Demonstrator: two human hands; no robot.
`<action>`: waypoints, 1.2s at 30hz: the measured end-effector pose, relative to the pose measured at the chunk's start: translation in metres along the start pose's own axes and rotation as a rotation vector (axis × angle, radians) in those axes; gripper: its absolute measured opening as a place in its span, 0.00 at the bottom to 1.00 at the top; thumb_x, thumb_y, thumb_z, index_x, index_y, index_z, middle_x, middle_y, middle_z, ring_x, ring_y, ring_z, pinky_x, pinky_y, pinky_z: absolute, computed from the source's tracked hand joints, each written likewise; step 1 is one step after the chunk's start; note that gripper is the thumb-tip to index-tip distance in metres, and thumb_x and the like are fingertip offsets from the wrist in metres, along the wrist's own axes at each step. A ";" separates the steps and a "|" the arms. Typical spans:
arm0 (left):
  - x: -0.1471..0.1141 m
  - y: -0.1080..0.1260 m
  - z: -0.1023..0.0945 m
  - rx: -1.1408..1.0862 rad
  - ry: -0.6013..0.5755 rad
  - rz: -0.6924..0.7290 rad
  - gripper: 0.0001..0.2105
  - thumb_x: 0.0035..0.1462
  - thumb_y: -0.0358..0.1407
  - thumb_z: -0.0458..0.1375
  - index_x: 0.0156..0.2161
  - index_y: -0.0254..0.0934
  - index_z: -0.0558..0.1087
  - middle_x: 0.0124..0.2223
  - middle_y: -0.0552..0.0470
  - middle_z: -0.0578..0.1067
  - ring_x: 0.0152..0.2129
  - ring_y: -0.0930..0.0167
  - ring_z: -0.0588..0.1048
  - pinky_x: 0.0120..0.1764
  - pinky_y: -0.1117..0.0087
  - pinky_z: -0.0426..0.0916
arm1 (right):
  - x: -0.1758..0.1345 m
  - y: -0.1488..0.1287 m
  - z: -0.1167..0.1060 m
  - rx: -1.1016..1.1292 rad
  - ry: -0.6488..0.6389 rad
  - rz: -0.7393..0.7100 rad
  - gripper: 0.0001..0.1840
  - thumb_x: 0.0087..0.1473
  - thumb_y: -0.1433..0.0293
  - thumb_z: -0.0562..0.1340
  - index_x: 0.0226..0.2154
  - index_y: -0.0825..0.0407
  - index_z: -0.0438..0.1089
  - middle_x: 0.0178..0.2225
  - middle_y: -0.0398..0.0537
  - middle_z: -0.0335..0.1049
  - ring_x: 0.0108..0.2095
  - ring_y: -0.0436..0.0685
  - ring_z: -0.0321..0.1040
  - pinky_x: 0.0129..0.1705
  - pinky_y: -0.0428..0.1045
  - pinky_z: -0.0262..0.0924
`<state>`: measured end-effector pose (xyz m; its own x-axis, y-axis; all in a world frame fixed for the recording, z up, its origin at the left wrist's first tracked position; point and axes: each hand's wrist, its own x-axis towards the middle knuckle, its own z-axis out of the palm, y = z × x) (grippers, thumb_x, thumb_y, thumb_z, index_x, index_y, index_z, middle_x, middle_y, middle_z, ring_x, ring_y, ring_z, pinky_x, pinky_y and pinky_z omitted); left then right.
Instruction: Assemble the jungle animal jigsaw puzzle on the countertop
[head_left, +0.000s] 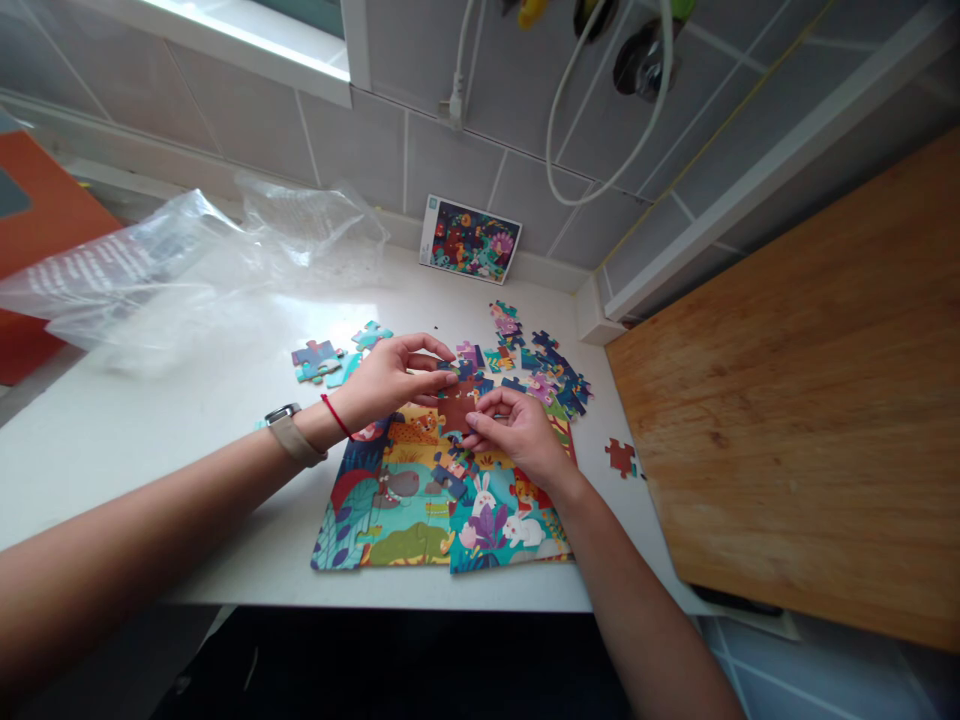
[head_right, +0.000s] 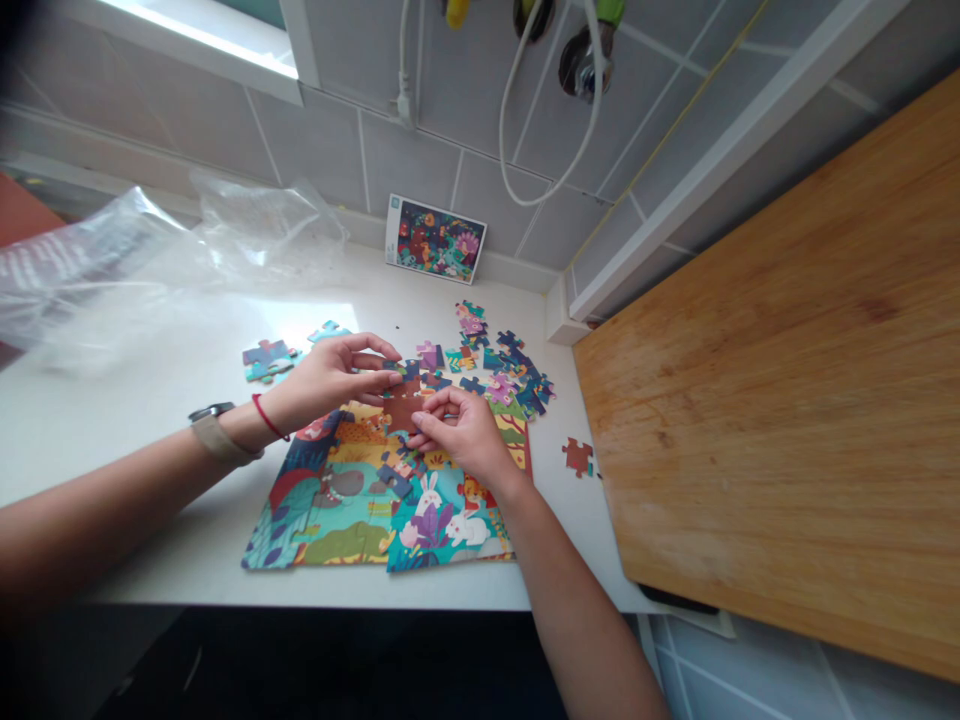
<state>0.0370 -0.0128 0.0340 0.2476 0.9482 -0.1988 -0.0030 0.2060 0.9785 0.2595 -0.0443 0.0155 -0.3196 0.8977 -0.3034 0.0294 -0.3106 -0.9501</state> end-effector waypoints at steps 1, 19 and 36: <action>0.000 0.000 0.000 -0.007 -0.016 0.001 0.22 0.45 0.44 0.76 0.41 0.37 0.74 0.31 0.51 0.81 0.32 0.66 0.82 0.33 0.67 0.82 | 0.000 0.000 0.000 0.000 0.000 0.002 0.25 0.44 0.54 0.78 0.34 0.51 0.69 0.28 0.41 0.77 0.28 0.56 0.82 0.30 0.46 0.77; 0.001 -0.001 -0.001 -0.053 -0.033 -0.024 0.21 0.46 0.45 0.74 0.40 0.39 0.73 0.28 0.57 0.76 0.25 0.71 0.79 0.32 0.68 0.82 | 0.000 0.000 0.002 0.007 0.007 0.012 0.24 0.46 0.55 0.77 0.34 0.51 0.69 0.28 0.41 0.77 0.29 0.57 0.82 0.30 0.46 0.77; -0.001 0.002 0.001 -0.057 -0.001 -0.075 0.18 0.52 0.47 0.70 0.41 0.39 0.74 0.26 0.58 0.71 0.21 0.73 0.77 0.31 0.68 0.82 | 0.000 0.000 0.002 0.008 0.013 0.023 0.25 0.45 0.54 0.77 0.35 0.51 0.69 0.29 0.41 0.77 0.29 0.56 0.82 0.30 0.45 0.76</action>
<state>0.0373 -0.0136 0.0366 0.2506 0.9292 -0.2715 -0.0394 0.2900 0.9562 0.2578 -0.0444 0.0159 -0.3065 0.8942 -0.3262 0.0289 -0.3338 -0.9422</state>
